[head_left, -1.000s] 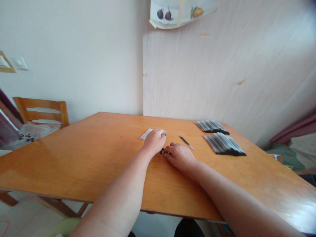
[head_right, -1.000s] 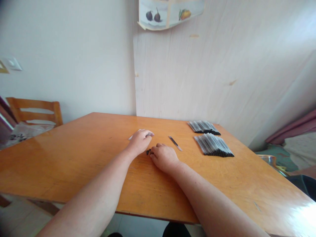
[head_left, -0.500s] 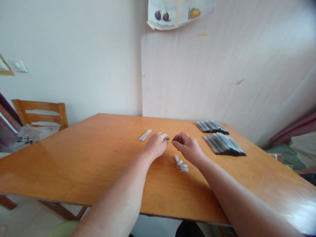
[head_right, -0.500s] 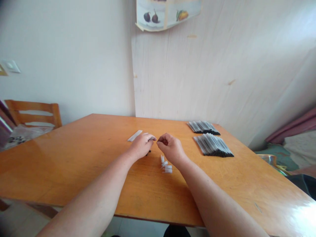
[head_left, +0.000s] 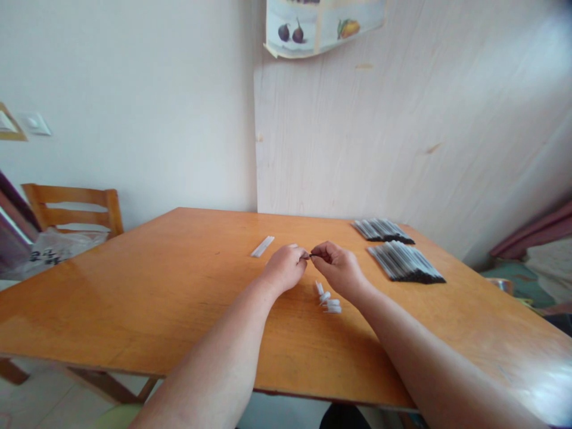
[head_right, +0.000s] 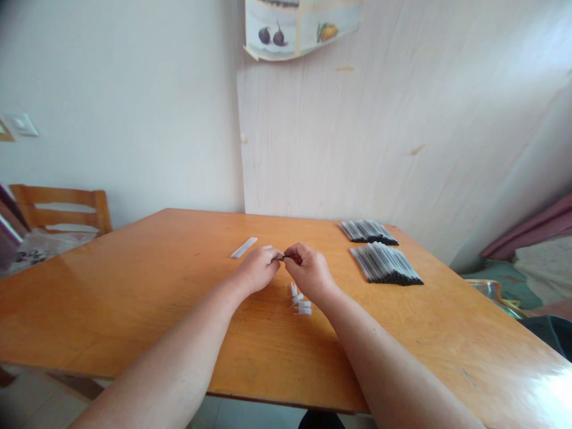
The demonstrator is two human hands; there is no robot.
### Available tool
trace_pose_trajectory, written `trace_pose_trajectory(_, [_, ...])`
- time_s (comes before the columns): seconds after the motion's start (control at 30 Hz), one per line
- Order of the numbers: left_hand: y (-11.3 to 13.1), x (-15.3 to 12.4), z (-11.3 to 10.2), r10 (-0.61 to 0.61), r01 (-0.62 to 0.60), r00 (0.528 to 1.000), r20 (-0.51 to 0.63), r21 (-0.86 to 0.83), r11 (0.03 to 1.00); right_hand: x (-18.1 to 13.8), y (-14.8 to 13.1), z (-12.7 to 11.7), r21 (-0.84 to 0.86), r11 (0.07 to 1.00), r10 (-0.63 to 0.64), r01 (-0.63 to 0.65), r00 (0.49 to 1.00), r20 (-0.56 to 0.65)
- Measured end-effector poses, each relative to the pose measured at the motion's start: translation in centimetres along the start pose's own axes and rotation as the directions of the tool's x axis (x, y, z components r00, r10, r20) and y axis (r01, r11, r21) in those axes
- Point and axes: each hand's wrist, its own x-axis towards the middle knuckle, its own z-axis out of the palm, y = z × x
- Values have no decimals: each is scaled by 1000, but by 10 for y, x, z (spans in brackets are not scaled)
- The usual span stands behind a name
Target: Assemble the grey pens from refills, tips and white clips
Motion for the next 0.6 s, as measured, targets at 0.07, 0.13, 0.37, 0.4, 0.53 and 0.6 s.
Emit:
trace_pose_trajectory(0.07, [0, 0, 0, 8, -8, 1000, 6, 13, 1000, 0, -2, 0, -18, 1000, -7, 7, 1000, 2])
trace_pose_trajectory(0.13, [0, 0, 0, 5, -5, 1000, 20, 21, 1000, -1, -4, 0, -48, 999, -17, 17, 1000, 1])
trace_pose_trajectory(0.37, [2, 0, 0, -31, 27, 998, 51, 64, 998, 0, -2, 0, -100, 994, -52, 52, 999, 9])
trace_pose_trajectory(0.4, [2, 0, 0, -30, 27, 998, 54, 64, 998, 0, -1, 0, -106, 993, -59, 60, 998, 11])
trace_pose_trajectory(0.53, [1, -1, 0, -17, 13, 998, 53, 62, 998, 1, 1, 1, -111, 992, -66, 66, 998, 11])
trace_pose_trajectory(0.6, [2, -1, 0, -15, 11, 999, 52, 66, 998, 1, 1, 1, -109, 992, -64, 65, 998, 12])
